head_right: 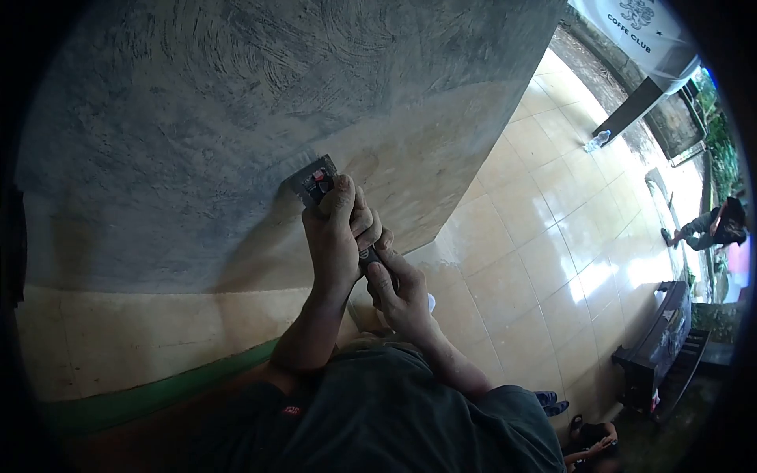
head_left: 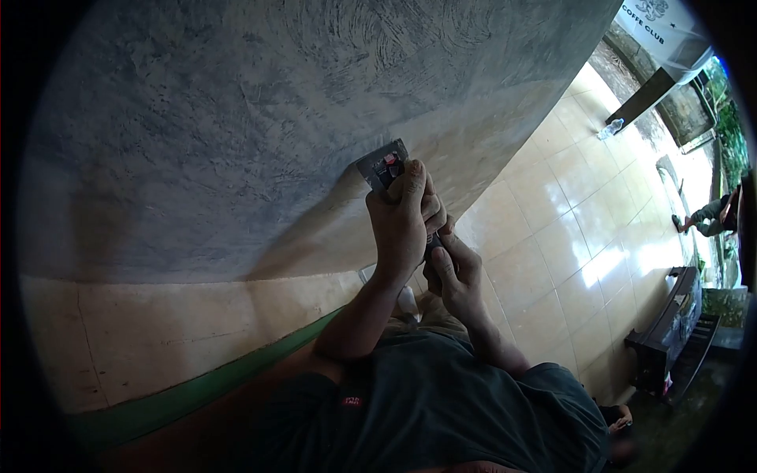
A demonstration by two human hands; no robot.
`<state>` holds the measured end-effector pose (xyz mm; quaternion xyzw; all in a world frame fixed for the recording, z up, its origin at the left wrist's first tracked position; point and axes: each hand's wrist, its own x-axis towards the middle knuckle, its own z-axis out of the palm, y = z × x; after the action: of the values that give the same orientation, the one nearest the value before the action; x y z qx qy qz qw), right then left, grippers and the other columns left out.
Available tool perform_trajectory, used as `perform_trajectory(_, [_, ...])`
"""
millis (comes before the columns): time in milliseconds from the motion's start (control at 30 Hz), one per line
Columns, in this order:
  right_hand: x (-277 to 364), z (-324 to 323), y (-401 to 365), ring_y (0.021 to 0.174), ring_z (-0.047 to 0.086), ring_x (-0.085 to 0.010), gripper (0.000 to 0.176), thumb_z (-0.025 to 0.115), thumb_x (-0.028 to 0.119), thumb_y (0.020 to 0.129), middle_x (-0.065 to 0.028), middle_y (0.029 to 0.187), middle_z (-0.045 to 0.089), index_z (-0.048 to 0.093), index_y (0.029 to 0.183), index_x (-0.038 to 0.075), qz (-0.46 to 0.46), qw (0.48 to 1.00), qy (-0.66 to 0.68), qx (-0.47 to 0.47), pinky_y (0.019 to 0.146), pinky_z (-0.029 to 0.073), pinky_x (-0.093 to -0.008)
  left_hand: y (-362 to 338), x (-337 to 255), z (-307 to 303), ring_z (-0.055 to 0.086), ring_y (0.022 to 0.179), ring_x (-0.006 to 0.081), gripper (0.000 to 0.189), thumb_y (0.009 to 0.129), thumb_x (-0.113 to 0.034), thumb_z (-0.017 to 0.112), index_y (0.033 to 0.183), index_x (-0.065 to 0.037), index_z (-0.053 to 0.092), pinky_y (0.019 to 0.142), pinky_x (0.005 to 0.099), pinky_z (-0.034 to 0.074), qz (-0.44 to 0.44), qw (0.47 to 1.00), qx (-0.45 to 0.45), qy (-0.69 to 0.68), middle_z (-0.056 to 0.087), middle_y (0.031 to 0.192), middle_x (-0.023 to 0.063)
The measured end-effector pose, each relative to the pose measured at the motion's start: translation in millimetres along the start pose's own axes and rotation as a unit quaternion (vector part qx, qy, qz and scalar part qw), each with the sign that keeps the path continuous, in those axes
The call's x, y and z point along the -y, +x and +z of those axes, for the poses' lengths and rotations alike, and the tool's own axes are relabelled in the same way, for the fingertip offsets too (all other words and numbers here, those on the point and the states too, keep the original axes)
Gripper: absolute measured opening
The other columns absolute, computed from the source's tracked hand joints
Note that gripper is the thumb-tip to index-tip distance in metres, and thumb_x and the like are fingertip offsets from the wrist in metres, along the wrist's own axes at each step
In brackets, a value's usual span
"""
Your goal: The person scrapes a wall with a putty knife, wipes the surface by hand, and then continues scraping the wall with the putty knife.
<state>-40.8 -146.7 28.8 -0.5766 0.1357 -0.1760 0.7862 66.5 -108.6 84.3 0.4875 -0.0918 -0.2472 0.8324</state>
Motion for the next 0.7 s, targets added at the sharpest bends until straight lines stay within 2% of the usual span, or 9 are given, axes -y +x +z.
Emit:
perform_trajectory(100, [-3.2, 2.4, -7.7, 0.049, 0.041, -0.0029, 0.03, 0.046, 0.023, 0.097, 0.0021, 0.062, 0.047, 0.053, 0.109, -0.003, 0.004, 1.0, -0.009, 0.0, 0.043, 0.031, -0.0198, -6.8, 4.4, -5.2, 0.03, 0.036, 0.0086, 0.039, 0.095, -0.033, 0.049, 0.065, -0.009, 0.042, 0.039, 0.0301, 0.037, -0.036, 0.999, -0.04, -0.007, 0.028, 0.048, -0.0034])
perform_trajectory(200, [-4.6, 2.4, -4.8, 0.05, 0.041, -0.0026, 0.029, 0.046, 0.023, 0.097, 0.0023, 0.063, 0.047, 0.053, 0.108, -0.003, 0.005, 1.0, -0.011, -0.016, 0.043, 0.031, -0.0193, -4.2, 3.2, -5.0, 0.03, 0.036, 0.0086, 0.038, 0.095, -0.033, 0.049, 0.067, -0.009, 0.043, 0.039, 0.03, 0.037, -0.02, 0.999, -0.028, 0.006, 0.028, 0.048, -0.0034])
perform_trajectory(267, [8.7, 1.6, -2.6, 0.056, 0.044, -0.0027, 0.034, 0.05, 0.018, 0.095, 0.0028, 0.067, 0.048, 0.05, 0.122, -0.003, 0.044, 0.999, 0.027, -0.001, 0.048, 0.035, -0.0197, -3.8, -0.9, -0.1, 0.03, 0.037, 0.0084, 0.037, 0.095, -0.032, 0.049, 0.067, -0.009, 0.043, 0.039, 0.0294, 0.036, -0.017, 1.0, -0.022, 0.007, 0.028, 0.048, -0.0033])
perform_trajectory(300, [8.0, 1.0, -5.8, 0.056, 0.044, -0.0027, 0.034, 0.05, 0.018, 0.095, 0.0028, 0.067, 0.048, 0.05, 0.122, -0.003, 0.048, 0.998, 0.027, -0.001, 0.048, 0.035, -0.0197, -5.0, -2.6, 2.4, 0.029, 0.037, 0.0084, 0.037, 0.095, -0.032, 0.049, 0.067, -0.009, 0.043, 0.039, 0.0292, 0.036, -0.016, 1.0, -0.014, -0.01, 0.028, 0.048, -0.0034])
perform_trajectory(367, [9.3, -0.5, -4.9, 0.051, 0.042, -0.003, 0.029, 0.047, 0.023, 0.097, 0.0022, 0.064, 0.047, 0.053, 0.11, -0.002, 0.014, 1.0, 0.012, 0.008, 0.044, 0.032, -0.0189, -6.0, -4.1, 3.2, 0.029, 0.037, 0.0084, 0.036, 0.095, -0.032, 0.049, 0.067, -0.009, 0.043, 0.039, 0.029, 0.036, -0.01, 1.0, 0.002, -0.024, 0.028, 0.048, -0.0035])
perform_trajectory(533, [10.3, 1.5, -1.1, 0.05, 0.04, -0.0029, 0.03, 0.047, 0.024, 0.097, 0.0033, 0.062, 0.046, 0.053, 0.11, -0.002, 0.027, 1.0, 0.002, -0.006, 0.043, 0.03, -0.0196, -2.2, -8.7, 4.5, 0.032, 0.037, 0.0084, 0.039, 0.096, -0.029, 0.048, 0.064, -0.008, 0.042, 0.04, 0.0293, 0.037, -0.018, 1.0, -0.015, -0.01, 0.03, 0.047, -0.0032])
perform_trajectory(633, [17.8, -0.6, -2.7, 0.055, 0.042, -0.0025, 0.034, 0.05, 0.02, 0.096, 0.0039, 0.063, 0.046, 0.051, 0.122, -0.002, 0.044, 0.999, 0.021, 0.005, 0.048, 0.035, -0.0197, -5.6, -9.6, 7.0, 0.032, 0.037, 0.0084, 0.038, 0.096, -0.029, 0.048, 0.064, -0.008, 0.042, 0.04, 0.0293, 0.037, -0.015, 0.999, -0.011, -0.041, 0.03, 0.048, -0.0034])
perform_trajectory(667, [17.0, -0.7, -5.4, 0.055, 0.042, -0.0025, 0.034, 0.05, 0.02, 0.096, 0.0039, 0.063, 0.046, 0.051, 0.122, -0.002, 0.042, 0.999, 0.023, 0.006, 0.048, 0.035, -0.0197, -6.2, -9.2, 7.3, 0.032, 0.037, 0.0083, 0.038, 0.096, -0.029, 0.048, 0.065, -0.008, 0.042, 0.04, 0.0293, 0.037, -0.015, 0.998, -0.01, -0.055, 0.03, 0.048, -0.0034])
perform_trajectory(700, [15.8, -1.5, -7.6, 0.052, 0.041, -0.0027, 0.029, 0.048, 0.022, 0.096, 0.0035, 0.063, 0.046, 0.052, 0.113, -0.002, 0.037, 0.999, 0.006, 0.01, 0.046, 0.033, -0.0195, -7.3, -7.9, 6.5, 0.032, 0.037, 0.0083, 0.038, 0.096, -0.029, 0.048, 0.065, -0.008, 0.042, 0.04, 0.0293, 0.037, -0.011, 0.998, -0.008, -0.054, 0.03, 0.048, -0.0034])
